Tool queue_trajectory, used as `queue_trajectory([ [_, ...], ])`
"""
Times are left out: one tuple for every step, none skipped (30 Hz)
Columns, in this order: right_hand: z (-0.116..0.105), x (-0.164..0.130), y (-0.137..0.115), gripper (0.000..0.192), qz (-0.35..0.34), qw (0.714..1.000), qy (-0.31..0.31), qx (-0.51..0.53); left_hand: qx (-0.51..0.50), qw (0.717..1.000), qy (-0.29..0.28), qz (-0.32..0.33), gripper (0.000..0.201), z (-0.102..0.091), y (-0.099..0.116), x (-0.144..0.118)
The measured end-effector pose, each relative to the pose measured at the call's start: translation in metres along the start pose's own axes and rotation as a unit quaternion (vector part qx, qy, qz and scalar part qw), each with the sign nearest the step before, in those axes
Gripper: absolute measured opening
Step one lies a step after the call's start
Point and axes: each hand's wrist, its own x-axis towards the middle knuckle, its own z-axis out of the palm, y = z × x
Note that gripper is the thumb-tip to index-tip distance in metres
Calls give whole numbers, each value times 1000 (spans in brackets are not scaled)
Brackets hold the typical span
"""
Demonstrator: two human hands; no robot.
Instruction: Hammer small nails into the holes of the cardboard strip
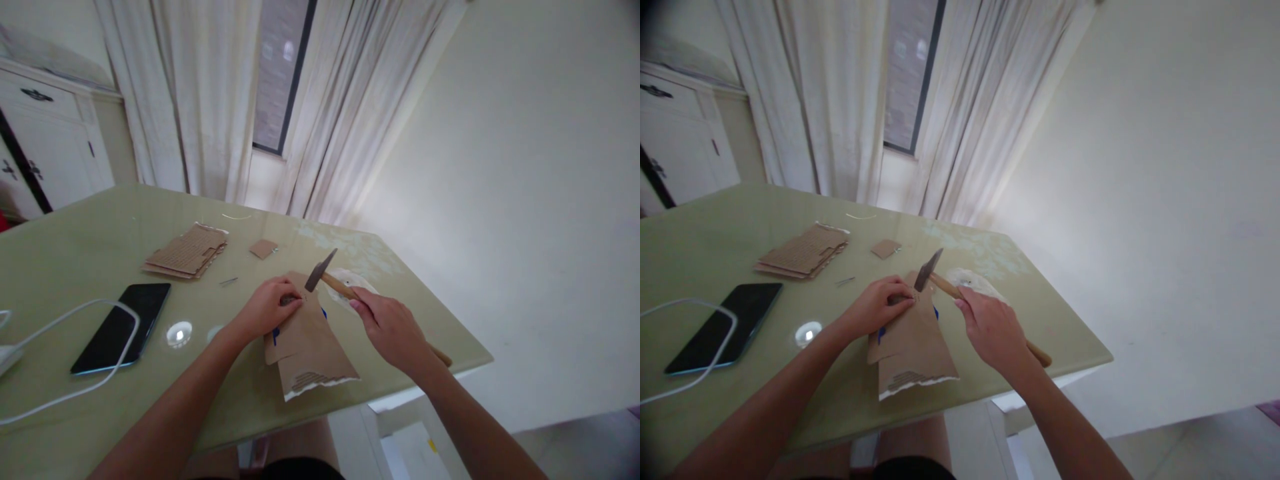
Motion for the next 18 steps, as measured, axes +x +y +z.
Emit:
queue_trajectory([
  [-3,1,0,31,5,1000,15,5,4,1000,1,-1,15,0,0,0],
  [-4,2,0,31,11,1000,27,9,7,1000,2,-1,13,0,0,-1],
  [-3,2,-1,32,15,999,34,12,10,1000,3,-1,12,1,1,-1],
  [-1,1,-2,32,17,999,33,14,12,1000,3,-1,17,1,1,-2],
  [3,0,-4,31,17,1000,23,13,14,1000,2,0,25,1,2,-2],
  [9,-2,-5,31,12,1000,5,9,18,1000,0,0,34,1,2,-2],
  [14,-4,-7,30,7,1000,-15,6,22,1000,-2,-1,41,1,3,-3],
  [19,-5,-7,29,1,999,-35,3,25,1000,-4,0,45,0,3,-3],
  [23,-6,-8,30,-2,999,-45,2,28,1000,-5,0,47,0,4,-3],
  [25,-7,-8,30,-2,999,-46,1,30,1000,-6,0,47,0,4,-3],
  [26,-7,-7,31,3,999,-37,3,30,1000,-7,0,48,0,5,-3],
  [25,-6,-6,33,9,1000,-22,5,31,1000,-7,-1,49,0,5,-3],
  [23,-6,-6,34,16,1000,-6,6,31,999,-8,-2,50,-1,5,-3],
  [22,-5,-5,35,22,1000,6,8,32,999,-9,-4,51,-1,5,-3],
  [20,-5,-5,36,25,1000,15,9,33,999,-9,-6,51,-1,6,-3],
  [20,-5,-6,36,23,1000,15,11,36,999,-9,-7,51,-2,6,-3],
  [21,-6,-6,36,17,1000,8,11,38,999,-9,-8,50,-2,7,-3],
  [23,-7,-7,35,9,1000,-7,12,41,999,-10,-9,48,-2,7,-4],
])
